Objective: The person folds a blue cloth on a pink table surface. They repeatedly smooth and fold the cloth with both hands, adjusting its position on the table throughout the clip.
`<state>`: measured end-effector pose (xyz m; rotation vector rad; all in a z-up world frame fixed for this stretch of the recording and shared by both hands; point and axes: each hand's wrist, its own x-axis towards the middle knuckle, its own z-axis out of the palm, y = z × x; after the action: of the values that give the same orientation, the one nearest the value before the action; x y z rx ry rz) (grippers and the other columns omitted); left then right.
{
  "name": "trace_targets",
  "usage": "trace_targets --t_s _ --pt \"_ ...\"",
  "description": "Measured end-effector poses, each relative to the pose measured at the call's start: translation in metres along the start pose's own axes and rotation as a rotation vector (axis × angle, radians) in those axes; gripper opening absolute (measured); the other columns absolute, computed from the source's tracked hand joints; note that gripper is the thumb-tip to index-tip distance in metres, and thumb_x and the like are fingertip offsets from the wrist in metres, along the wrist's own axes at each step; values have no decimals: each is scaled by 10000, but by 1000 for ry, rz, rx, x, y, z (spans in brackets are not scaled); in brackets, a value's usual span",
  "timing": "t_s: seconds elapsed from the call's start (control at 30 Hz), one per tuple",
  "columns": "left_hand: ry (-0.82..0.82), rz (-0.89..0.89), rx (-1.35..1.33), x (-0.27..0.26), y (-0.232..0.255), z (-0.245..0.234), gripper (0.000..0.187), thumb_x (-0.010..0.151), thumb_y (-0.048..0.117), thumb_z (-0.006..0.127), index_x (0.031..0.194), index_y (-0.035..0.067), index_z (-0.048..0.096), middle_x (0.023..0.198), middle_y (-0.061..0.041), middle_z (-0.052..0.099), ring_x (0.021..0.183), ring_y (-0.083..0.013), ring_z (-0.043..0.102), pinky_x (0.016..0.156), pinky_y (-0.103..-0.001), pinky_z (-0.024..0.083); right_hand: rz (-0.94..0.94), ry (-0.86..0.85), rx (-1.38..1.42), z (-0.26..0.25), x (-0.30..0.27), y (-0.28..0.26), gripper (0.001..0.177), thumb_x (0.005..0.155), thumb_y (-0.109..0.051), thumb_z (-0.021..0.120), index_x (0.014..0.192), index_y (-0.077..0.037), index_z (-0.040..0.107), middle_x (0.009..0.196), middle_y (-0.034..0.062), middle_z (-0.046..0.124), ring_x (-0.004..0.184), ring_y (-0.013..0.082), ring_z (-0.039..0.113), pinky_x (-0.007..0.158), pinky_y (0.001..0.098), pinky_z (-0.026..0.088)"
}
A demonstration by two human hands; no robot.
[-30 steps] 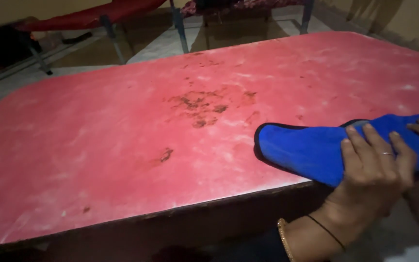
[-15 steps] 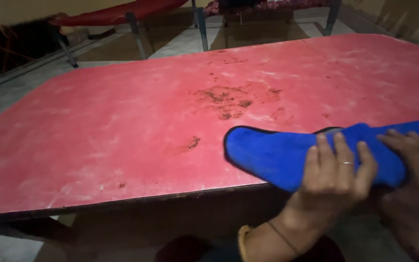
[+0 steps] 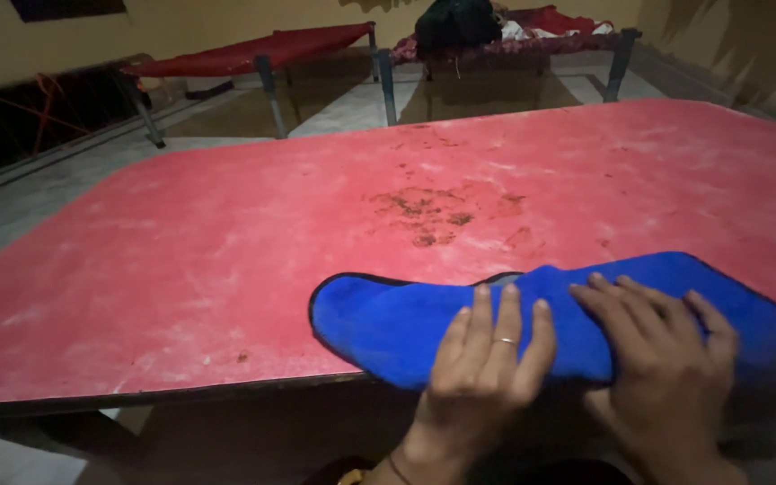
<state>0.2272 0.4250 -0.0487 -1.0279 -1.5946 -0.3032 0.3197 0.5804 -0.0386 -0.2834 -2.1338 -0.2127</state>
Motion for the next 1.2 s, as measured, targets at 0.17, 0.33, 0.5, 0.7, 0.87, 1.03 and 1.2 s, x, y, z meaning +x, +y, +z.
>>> trace_targets --t_s 0.17,0.33,0.5,0.7,0.87,1.03,1.2 --pt "-12 5 14 -9 -21 -13 315 1012 185 595 1302 102 686 1285 -161 714 1175 -335 720 965 -388 581 -54 -27 9 3 2 -16 923 411 -214 793 1322 -263 653 1368 -53 664 1289 156 587 1153 482 350" --pt "-2 6 52 -21 -43 -22 293 1001 181 609 1273 119 699 1273 -135 722 1151 -310 723 936 -386 587 -116 -63 68 6 6 -37 1079 330 -293 849 1381 -253 612 1416 -25 629 1318 174 552 1130 507 348" --pt "1 5 118 -35 -64 -33 263 998 174 628 1239 134 726 1267 -116 730 1149 -293 727 923 -379 590 -204 -104 136 12 9 -59 1100 368 -345 861 1425 -235 575 1446 19 598 1345 216 524 1128 539 338" --pt "11 -11 132 -49 -91 -50 229 1003 158 656 1212 148 748 1253 -102 738 1144 -277 731 916 -372 593 -269 -170 149 14 17 -91 1102 411 -365 868 1452 -212 540 1460 57 577 1363 255 507 1127 572 335" --pt "3 -71 149 -65 -114 -69 229 978 159 675 1187 151 766 1230 -93 747 1132 -268 738 916 -377 592 -308 -179 185 15 21 -130 1080 421 -365 865 1438 -188 544 1456 90 576 1361 278 508 1110 603 343" --pt "29 -71 220 -83 -141 -76 209 976 148 713 1177 159 770 1206 -67 758 1104 -243 746 907 -361 591 -328 -187 196 11 36 -169 1061 434 -357 861 1432 -169 551 1448 108 576 1361 290 511 1094 626 356" --pt "63 -51 237 -102 -167 -85 170 1009 111 733 1170 155 763 1201 -47 754 1121 -224 741 909 -343 589 -368 -231 186 11 44 -197 844 582 -196 819 1391 -152 581 1349 123 611 1281 293 545 1041 601 383"
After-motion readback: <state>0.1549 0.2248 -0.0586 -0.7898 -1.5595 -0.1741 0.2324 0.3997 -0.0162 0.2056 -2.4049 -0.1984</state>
